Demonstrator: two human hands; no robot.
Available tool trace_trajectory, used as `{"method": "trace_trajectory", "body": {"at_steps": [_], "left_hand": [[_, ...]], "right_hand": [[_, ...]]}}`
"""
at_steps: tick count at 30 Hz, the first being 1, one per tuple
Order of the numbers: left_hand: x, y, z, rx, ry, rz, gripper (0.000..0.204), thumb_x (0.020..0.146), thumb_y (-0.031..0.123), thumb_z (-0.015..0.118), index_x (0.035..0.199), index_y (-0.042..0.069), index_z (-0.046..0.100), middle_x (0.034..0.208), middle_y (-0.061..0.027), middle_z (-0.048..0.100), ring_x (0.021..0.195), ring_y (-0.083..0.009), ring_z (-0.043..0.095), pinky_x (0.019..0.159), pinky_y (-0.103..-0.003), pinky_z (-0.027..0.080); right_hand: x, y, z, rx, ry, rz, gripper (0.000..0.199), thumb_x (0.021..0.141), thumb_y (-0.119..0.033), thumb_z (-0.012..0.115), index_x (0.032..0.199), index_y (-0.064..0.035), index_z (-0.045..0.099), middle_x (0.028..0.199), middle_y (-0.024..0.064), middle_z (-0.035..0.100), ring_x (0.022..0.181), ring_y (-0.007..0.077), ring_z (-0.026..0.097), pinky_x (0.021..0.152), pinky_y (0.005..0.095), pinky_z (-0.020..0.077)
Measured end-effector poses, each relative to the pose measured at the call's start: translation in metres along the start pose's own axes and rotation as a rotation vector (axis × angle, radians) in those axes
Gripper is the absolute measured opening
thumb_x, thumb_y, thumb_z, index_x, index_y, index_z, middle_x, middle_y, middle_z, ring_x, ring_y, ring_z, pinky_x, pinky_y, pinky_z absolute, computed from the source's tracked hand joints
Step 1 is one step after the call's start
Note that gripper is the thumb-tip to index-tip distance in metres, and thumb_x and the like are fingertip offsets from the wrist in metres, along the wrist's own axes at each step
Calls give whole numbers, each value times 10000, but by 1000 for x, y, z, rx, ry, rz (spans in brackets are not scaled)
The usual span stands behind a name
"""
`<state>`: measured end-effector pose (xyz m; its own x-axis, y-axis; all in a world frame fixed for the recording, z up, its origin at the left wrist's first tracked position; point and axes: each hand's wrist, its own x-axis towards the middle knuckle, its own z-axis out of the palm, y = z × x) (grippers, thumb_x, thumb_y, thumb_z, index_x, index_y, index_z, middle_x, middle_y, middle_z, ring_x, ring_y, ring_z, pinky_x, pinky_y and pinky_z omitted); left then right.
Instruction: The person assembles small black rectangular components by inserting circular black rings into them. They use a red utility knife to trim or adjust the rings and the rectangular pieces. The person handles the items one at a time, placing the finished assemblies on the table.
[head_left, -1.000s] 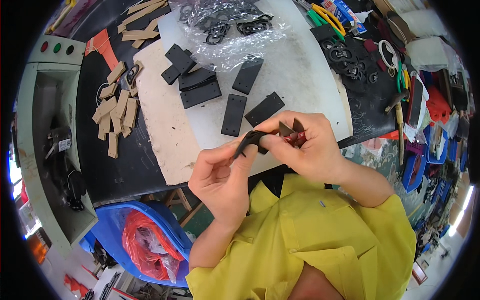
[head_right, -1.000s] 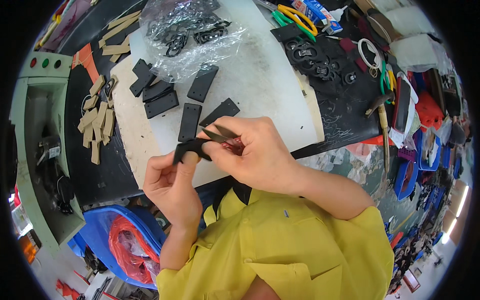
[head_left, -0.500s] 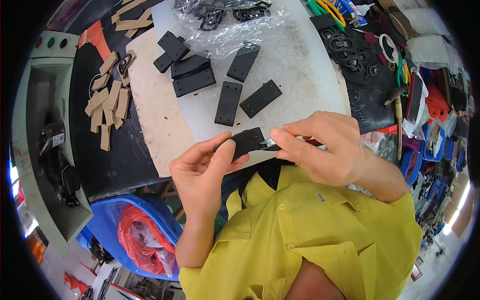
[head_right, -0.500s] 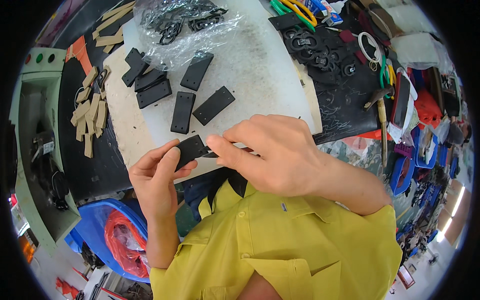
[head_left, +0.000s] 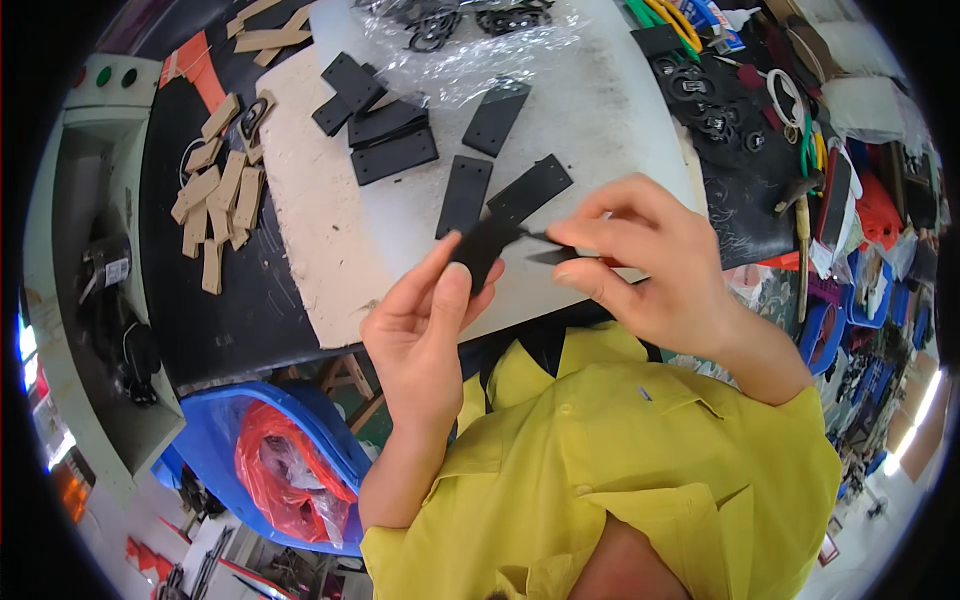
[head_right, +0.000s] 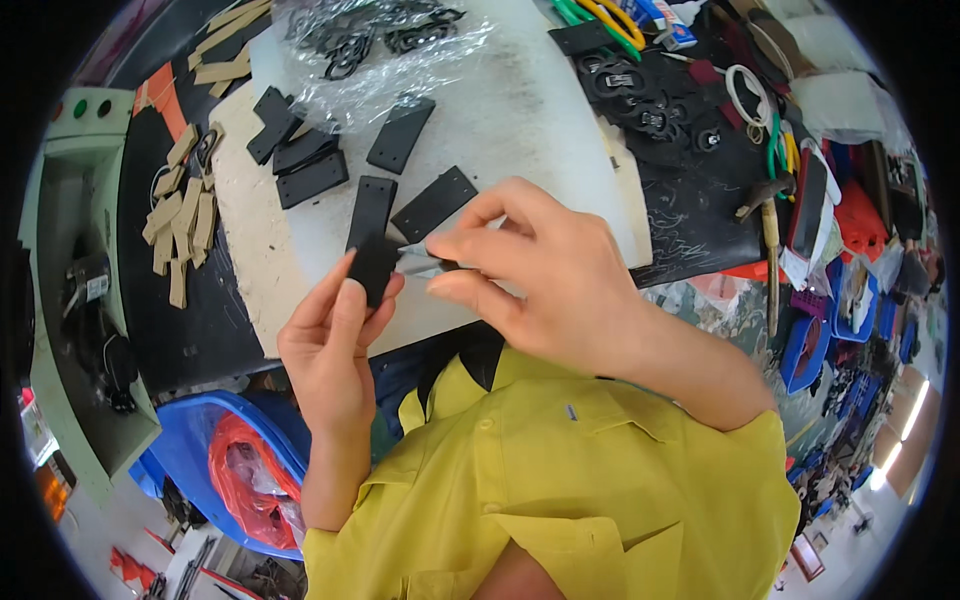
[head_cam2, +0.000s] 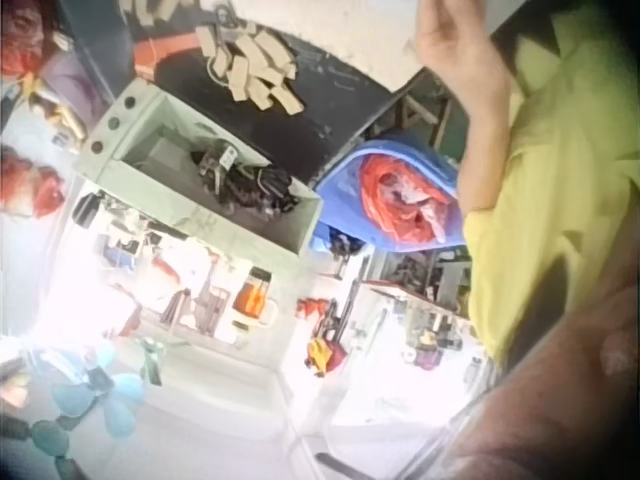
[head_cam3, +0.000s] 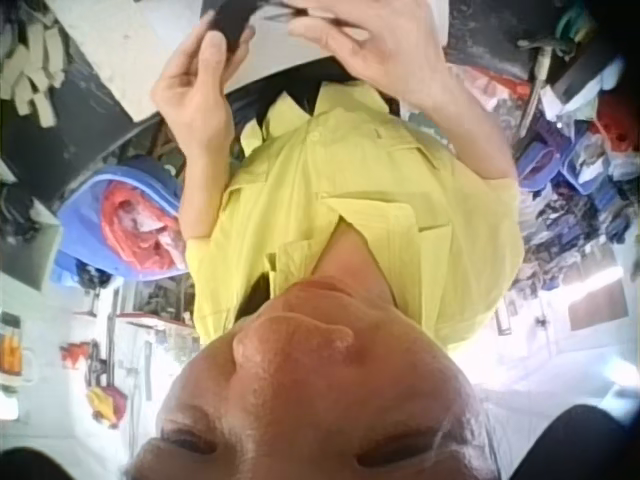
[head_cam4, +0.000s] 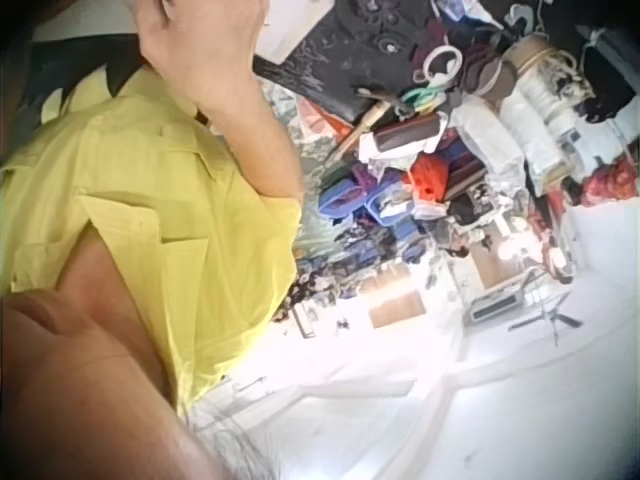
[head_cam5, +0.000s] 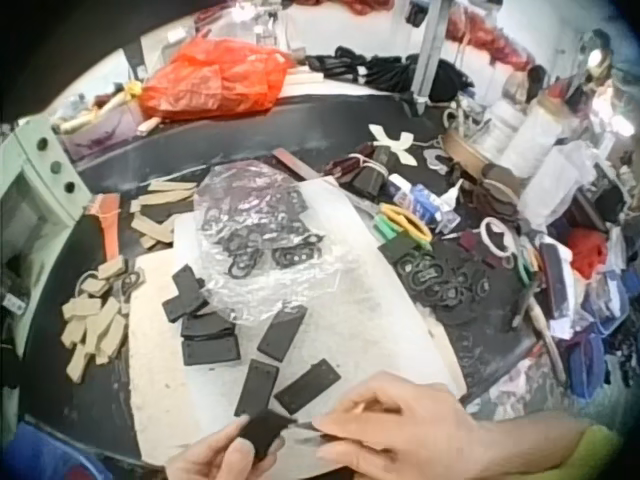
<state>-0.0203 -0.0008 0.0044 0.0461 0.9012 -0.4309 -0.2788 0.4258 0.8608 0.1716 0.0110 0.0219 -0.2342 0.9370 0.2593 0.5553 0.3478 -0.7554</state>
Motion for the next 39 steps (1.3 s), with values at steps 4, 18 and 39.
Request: {"method": "trace_trajectory", "body": {"at_steps": [4,18,39], "left_hand": [[1,5,2,-190,-44,-63,312,911,71,505,1194,-58,502,963,-111,620,926,-205,618,800,-271,540],[-18,1,17,414,33,442,277,793,-122,564,1066,-86,589,982,-197,643,866,-176,641,771,-267,516],[-3,1,7,90,-167,46,124,855,67,583,918,-39,566,781,-97,624,645,-140,620,570,-216,499]], "right_hand": [[-5,-1,17,-219,101,-377,270,645,-95,747,895,-42,661,760,58,582,517,140,533,416,231,416],[8,-11,2,417,-290,467,84,716,2,663,798,-11,653,640,25,572,463,93,495,414,229,367],[-10,2,0,972,-243,753,173,868,-207,609,852,-35,610,621,-50,501,487,5,378,429,188,272]]}}
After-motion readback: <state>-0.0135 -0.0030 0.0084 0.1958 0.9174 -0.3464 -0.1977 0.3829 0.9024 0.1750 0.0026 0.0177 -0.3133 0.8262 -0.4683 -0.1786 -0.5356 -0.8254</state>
